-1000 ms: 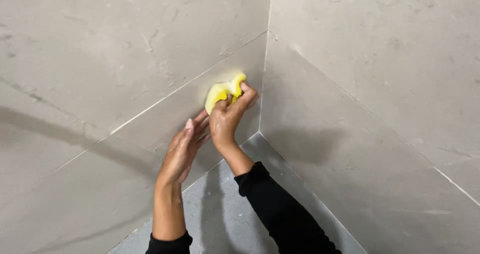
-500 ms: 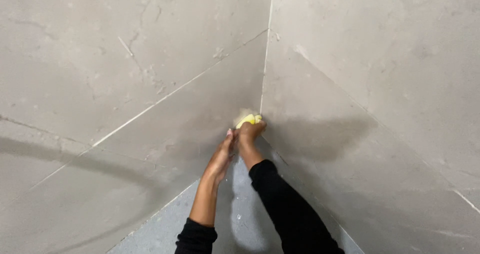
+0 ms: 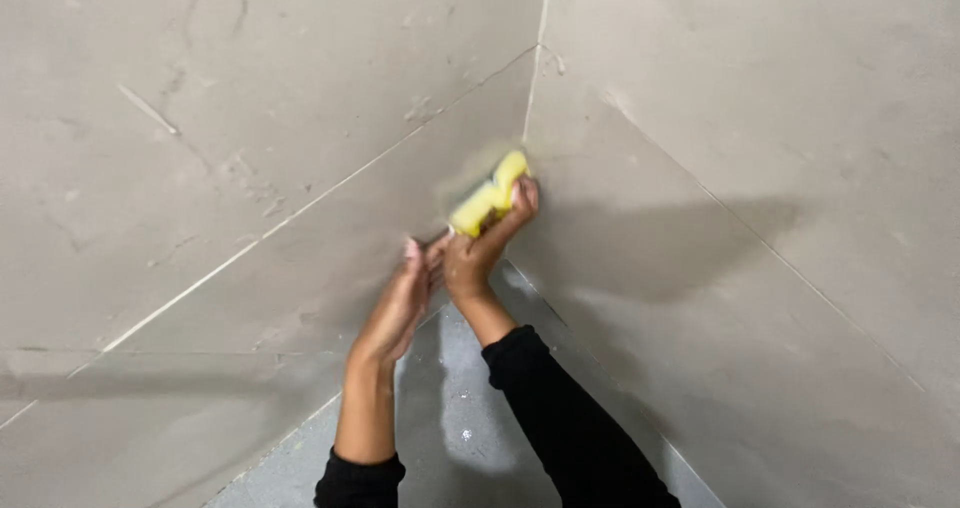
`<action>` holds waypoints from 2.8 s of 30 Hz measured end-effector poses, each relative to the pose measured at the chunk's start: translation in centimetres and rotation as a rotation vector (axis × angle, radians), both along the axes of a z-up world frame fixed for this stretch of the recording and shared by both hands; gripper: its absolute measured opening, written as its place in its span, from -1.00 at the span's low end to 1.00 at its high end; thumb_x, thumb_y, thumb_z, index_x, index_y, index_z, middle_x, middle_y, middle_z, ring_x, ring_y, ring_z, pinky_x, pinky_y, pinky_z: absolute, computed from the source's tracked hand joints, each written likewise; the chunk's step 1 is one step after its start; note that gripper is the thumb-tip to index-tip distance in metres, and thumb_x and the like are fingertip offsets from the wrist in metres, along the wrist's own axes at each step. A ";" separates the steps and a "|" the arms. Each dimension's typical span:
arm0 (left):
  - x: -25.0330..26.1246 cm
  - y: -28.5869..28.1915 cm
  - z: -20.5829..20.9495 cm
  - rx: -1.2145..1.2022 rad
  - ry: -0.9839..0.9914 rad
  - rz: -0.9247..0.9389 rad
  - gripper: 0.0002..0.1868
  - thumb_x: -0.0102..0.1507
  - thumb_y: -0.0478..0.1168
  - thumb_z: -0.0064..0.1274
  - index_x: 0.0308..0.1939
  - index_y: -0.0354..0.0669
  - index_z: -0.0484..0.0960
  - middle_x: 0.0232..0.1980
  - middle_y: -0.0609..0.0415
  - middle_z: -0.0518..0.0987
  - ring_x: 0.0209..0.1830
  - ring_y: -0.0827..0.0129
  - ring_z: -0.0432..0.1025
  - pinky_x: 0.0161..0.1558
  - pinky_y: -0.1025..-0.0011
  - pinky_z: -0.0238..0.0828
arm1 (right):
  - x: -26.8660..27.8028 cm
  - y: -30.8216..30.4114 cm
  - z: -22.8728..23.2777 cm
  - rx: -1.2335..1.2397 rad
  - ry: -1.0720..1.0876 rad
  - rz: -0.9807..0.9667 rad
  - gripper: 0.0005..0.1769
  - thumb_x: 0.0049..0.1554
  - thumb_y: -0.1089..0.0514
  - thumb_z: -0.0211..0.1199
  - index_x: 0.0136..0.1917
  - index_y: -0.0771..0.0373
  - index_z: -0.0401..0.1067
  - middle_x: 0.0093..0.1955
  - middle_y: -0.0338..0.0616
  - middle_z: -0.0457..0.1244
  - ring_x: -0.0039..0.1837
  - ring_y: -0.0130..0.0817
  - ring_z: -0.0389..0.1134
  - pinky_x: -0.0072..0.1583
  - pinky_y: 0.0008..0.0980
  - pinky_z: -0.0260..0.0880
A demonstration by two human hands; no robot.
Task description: Cleaning bathroom wall tiles and plumbing fixtures using a sponge and soapy water.
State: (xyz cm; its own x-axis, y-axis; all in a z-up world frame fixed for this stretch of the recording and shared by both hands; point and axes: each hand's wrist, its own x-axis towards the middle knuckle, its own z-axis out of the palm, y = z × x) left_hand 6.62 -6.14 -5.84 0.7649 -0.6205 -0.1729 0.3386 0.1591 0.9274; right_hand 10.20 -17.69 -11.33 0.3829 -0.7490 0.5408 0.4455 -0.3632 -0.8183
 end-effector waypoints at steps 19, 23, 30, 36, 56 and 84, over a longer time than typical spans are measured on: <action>-0.8 -1.1 -26.1 0.104 0.425 0.184 -0.31 0.38 0.15 -0.44 0.55 -0.01 0.18 0.63 0.13 0.15 0.63 0.23 -0.02 0.53 0.12 -0.29 | 2.8 -5.3 -39.8 0.255 0.490 -0.033 -0.59 -0.05 0.43 0.19 0.08 0.41 0.21 0.05 -0.01 0.14 0.08 -0.25 0.16 0.16 -0.26 0.24; -2.5 1.2 -23.5 0.192 0.390 0.150 -0.25 0.33 0.14 -0.31 0.59 0.04 0.11 0.66 0.12 0.06 0.66 0.17 -0.11 0.57 0.06 -0.37 | 1.5 -5.4 -38.7 0.610 0.575 0.246 -0.62 -0.07 0.43 0.19 0.07 0.39 0.37 -0.03 -0.18 0.27 -0.06 -0.35 0.27 0.00 -0.34 0.34; -3.3 7.1 -28.0 0.255 0.512 0.324 -0.29 0.27 0.17 -0.14 0.48 0.09 0.34 0.51 0.14 0.35 0.48 0.20 0.16 0.46 0.09 -0.11 | 1.2 -0.1 -43.7 0.681 0.845 0.271 -0.78 -0.01 0.33 0.25 -0.04 0.34 0.46 -0.09 -0.20 0.37 -0.11 -0.32 0.37 -0.09 -0.32 0.43; -3.4 12.3 -29.6 0.412 0.625 0.569 -0.39 0.23 0.14 -0.04 0.30 0.00 0.54 0.39 0.06 0.48 0.33 0.07 0.26 0.37 -0.13 -0.01 | -2.7 10.9 -38.1 1.056 0.903 0.615 -0.71 0.04 0.33 0.15 0.08 0.35 0.41 -0.04 -0.06 0.36 -0.06 -0.14 0.45 -0.09 -0.11 0.58; -6.0 19.1 -20.7 0.358 0.601 0.513 -0.62 0.30 0.10 -0.09 0.09 0.07 0.58 0.25 0.14 0.44 0.23 0.18 0.23 0.39 -0.25 -0.09 | -0.1 6.4 -4.8 0.406 0.473 -0.239 -0.70 0.13 0.45 -0.06 0.16 0.44 0.12 0.15 0.10 0.10 0.16 -0.16 0.21 0.25 -0.11 0.29; -4.4 23.4 -29.1 0.369 0.495 0.536 -0.60 0.18 0.09 0.05 0.05 0.18 0.68 0.00 0.27 0.52 -0.03 0.36 0.28 0.08 0.24 0.21 | -9.0 15.5 12.8 1.334 0.729 0.928 -0.65 0.34 0.01 -0.16 0.29 0.13 0.28 0.22 -0.02 0.22 0.18 -0.16 0.23 0.17 -0.18 0.36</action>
